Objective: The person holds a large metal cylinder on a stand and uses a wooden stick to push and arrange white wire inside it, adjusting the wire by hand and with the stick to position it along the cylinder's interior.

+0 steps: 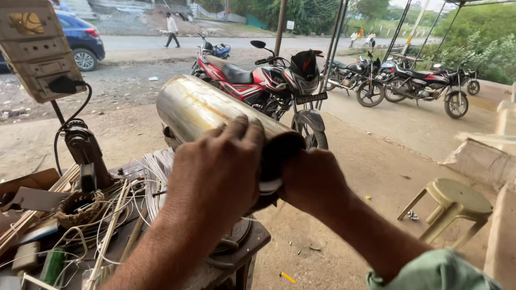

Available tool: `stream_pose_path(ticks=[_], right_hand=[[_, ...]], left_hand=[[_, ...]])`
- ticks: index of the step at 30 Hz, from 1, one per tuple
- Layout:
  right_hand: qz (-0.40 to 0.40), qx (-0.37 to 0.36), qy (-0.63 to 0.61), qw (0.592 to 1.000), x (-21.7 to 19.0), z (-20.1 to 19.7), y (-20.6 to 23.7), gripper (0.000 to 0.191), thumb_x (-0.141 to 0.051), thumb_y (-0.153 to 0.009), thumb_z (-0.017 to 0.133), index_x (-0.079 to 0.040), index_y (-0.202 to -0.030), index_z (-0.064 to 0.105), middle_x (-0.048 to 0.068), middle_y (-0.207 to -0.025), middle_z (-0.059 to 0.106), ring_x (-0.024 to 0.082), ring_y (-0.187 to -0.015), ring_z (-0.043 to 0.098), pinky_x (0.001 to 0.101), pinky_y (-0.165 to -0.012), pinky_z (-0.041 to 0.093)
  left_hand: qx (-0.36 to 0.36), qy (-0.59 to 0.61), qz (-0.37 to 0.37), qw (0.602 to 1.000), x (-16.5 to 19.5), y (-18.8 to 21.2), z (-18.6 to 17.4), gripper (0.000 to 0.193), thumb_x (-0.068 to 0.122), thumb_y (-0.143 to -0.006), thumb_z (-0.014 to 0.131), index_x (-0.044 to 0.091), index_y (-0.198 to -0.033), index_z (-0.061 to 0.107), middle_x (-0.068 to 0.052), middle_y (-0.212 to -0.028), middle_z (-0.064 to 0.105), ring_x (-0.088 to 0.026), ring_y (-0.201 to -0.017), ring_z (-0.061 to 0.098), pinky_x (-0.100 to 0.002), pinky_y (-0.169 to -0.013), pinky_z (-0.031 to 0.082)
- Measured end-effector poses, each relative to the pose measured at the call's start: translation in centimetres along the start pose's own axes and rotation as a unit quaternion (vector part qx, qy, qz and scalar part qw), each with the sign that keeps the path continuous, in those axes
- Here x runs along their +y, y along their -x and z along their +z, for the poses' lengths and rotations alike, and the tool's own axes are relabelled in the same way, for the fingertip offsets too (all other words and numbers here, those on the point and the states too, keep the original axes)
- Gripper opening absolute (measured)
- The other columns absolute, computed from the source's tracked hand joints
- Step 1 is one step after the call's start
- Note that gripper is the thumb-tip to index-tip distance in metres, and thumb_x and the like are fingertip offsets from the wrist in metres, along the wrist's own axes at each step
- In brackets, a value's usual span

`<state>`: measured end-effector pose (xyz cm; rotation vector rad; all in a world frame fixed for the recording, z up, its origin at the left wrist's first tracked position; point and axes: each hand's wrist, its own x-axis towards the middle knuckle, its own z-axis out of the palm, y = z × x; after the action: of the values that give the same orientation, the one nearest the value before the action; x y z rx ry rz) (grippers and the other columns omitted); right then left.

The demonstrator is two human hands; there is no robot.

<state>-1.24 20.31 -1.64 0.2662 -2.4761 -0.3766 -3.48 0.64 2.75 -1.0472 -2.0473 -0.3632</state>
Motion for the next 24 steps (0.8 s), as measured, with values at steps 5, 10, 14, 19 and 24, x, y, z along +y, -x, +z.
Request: stream_pose_path(ticks=[5,10,14,19,24], right_hand=[[-0.053,0.057,-0.014,0.997,0.8,0.7,2.3,0.02,-0.028,-0.07,0.079,-0.012,-0.08,0.073,0.008,-0.064,0.069,0.029,-0.053,0.07,0.0415,-0.049,0.056],[0.012,-0.006,0.018,1.0,-0.2,0.8,2.2,0.011,-0.022,-0.073,0.076,-0.011,-0.074,0.073,0.01,-0.06,0.069,0.027,-0.052,0.07,0.0411,-0.049,0.056],[0.029,-0.007,0.042,0.999,-0.9,0.2,1.2,0.007,-0.016,-0.074,0.073,-0.011,-0.068,0.072,0.011,-0.065,0.07,0.028,-0.057,0.072,0.04,-0.049,0.057],[0.057,-0.06,0.076,0.994,-1.7,-0.3,-0.1,0.007,-0.017,-0.074,0.072,-0.01,-0.072,0.072,0.011,-0.068,0.072,0.028,-0.061,0.074,0.0408,-0.049,0.058],[0.105,-0.034,0.049,0.993,-2.7,0.7,-2.2,0.013,-0.023,-0.078,0.072,-0.01,-0.076,0.073,0.01,-0.072,0.073,0.029,-0.064,0.073,0.0426,-0.052,0.058]], left_hand=[[0.0,-0.005,-0.029,1.0,0.8,0.7,-0.4,0.037,0.018,-0.078,0.079,0.001,-0.111,0.07,-0.018,-0.108,0.074,-0.033,-0.089,0.075,-0.045,-0.069,0.062],[-0.041,-0.011,-0.011,0.999,0.4,0.3,-0.9,0.049,0.018,-0.071,0.079,0.002,-0.116,0.069,-0.017,-0.113,0.074,-0.031,-0.084,0.076,-0.044,-0.067,0.062],[-0.029,-0.034,0.016,0.999,-0.3,0.7,-0.2,0.058,0.026,-0.071,0.081,-0.002,-0.121,0.069,-0.02,-0.111,0.074,-0.031,-0.079,0.077,-0.042,-0.063,0.063],[0.024,-0.043,0.045,0.998,-1.0,1.3,1.1,0.057,0.039,-0.081,0.081,-0.001,-0.12,0.071,-0.022,-0.108,0.074,-0.029,-0.075,0.077,-0.041,-0.059,0.062],[-0.114,-0.026,0.015,0.993,-0.8,0.7,0.0,0.054,0.039,-0.084,0.08,-0.002,-0.119,0.068,-0.017,-0.106,0.074,-0.029,-0.075,0.076,-0.042,-0.065,0.062]])
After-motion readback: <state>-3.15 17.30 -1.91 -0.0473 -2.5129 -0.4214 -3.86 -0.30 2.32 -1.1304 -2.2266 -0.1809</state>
